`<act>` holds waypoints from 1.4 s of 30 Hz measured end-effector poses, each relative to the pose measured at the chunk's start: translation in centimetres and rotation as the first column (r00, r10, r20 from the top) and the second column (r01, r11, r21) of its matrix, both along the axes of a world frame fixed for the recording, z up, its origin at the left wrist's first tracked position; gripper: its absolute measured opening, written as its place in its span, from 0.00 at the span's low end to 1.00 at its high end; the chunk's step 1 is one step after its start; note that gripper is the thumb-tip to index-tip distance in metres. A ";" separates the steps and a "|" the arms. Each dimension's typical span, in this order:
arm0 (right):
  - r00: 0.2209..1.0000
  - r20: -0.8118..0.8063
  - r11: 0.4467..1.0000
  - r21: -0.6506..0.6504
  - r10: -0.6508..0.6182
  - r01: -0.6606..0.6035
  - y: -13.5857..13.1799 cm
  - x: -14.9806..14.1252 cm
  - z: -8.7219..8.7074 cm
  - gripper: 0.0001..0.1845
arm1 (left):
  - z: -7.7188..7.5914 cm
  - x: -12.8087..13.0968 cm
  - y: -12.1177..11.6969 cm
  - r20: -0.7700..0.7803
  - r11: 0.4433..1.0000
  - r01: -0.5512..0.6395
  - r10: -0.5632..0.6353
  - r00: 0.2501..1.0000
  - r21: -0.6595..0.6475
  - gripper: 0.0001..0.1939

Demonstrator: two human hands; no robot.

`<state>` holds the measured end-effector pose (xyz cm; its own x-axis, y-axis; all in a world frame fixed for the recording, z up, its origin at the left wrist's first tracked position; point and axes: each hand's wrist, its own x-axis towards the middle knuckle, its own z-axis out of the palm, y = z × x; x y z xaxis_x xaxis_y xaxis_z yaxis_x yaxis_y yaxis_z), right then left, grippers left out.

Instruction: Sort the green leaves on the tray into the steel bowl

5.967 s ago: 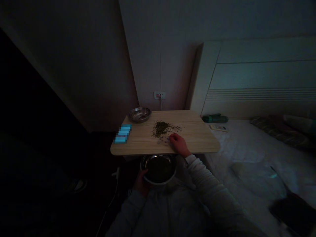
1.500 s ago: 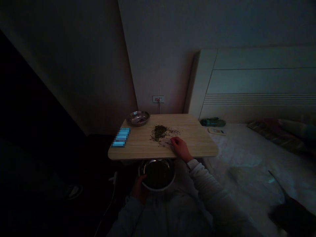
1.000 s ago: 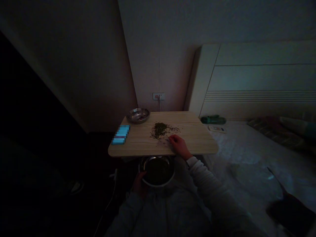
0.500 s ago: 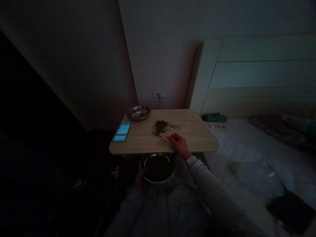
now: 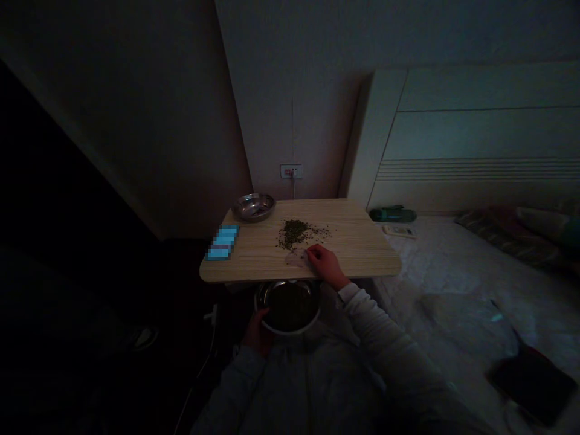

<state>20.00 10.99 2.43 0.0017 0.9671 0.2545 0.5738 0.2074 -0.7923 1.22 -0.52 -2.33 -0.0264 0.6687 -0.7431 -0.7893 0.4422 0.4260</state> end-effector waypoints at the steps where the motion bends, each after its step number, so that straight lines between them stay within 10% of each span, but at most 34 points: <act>1: 1.000 0.013 1.000 -0.004 0.012 -0.011 -0.1 0.0 0.1 0.11 | 0.0 0.0 0.0 -0.004 1.000 -0.007 0.007 1.000 -0.005 0.14; 33: 0.967 0.031 0.965 -0.069 0.255 -0.252 -0.8 0.2 0.9 0.10 | 0.0 0.0 0.1 -0.027 1.000 0.008 -0.008 1.000 0.014 0.14; 42: 0.946 -0.232 0.968 -0.056 0.227 -0.246 -0.4 0.3 0.7 0.10 | -0.1 -0.1 0.0 -0.003 1.000 0.028 -0.028 1.000 0.013 0.17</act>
